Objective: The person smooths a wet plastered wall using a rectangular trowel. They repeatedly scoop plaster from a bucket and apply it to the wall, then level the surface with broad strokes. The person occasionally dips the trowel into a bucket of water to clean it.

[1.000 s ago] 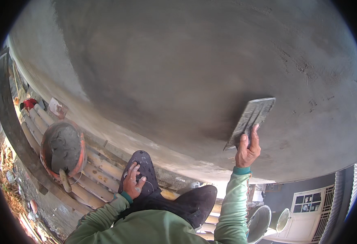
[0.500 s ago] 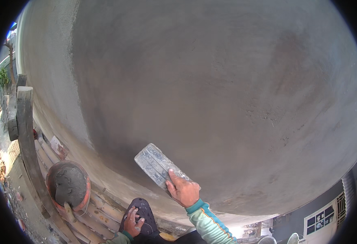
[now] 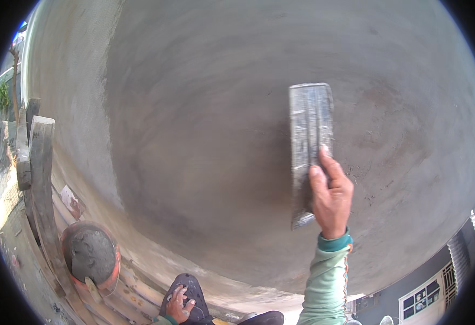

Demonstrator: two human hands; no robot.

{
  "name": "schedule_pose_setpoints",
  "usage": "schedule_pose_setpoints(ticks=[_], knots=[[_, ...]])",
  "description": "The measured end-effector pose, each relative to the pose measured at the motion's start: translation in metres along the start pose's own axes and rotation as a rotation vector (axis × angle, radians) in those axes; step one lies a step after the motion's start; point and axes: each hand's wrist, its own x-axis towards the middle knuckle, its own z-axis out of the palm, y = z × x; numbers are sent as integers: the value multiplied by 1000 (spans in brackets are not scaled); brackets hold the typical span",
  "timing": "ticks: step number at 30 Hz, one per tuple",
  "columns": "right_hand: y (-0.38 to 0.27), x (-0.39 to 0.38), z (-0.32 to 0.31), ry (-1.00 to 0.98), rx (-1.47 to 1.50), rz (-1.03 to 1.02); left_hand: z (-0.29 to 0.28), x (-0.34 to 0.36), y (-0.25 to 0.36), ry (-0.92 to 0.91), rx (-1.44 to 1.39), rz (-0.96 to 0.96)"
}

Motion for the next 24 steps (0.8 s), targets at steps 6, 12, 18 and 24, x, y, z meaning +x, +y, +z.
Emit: schedule_pose_setpoints(ticks=[6, 12, 18, 24], knots=[[-42, -15, 133, -119, -383, -254, -6, -4, -4, -11, -119, -55], [-36, -61, 207, -577, -527, -302, -4, 4, 4, -20, -205, -110], [-49, -88, 122, -709, -546, -341, -25, -4, 16, 89, -119, 11], [31, -61, -39, 148, -548, -394, -33, 6, 35, -105, -82, -45]])
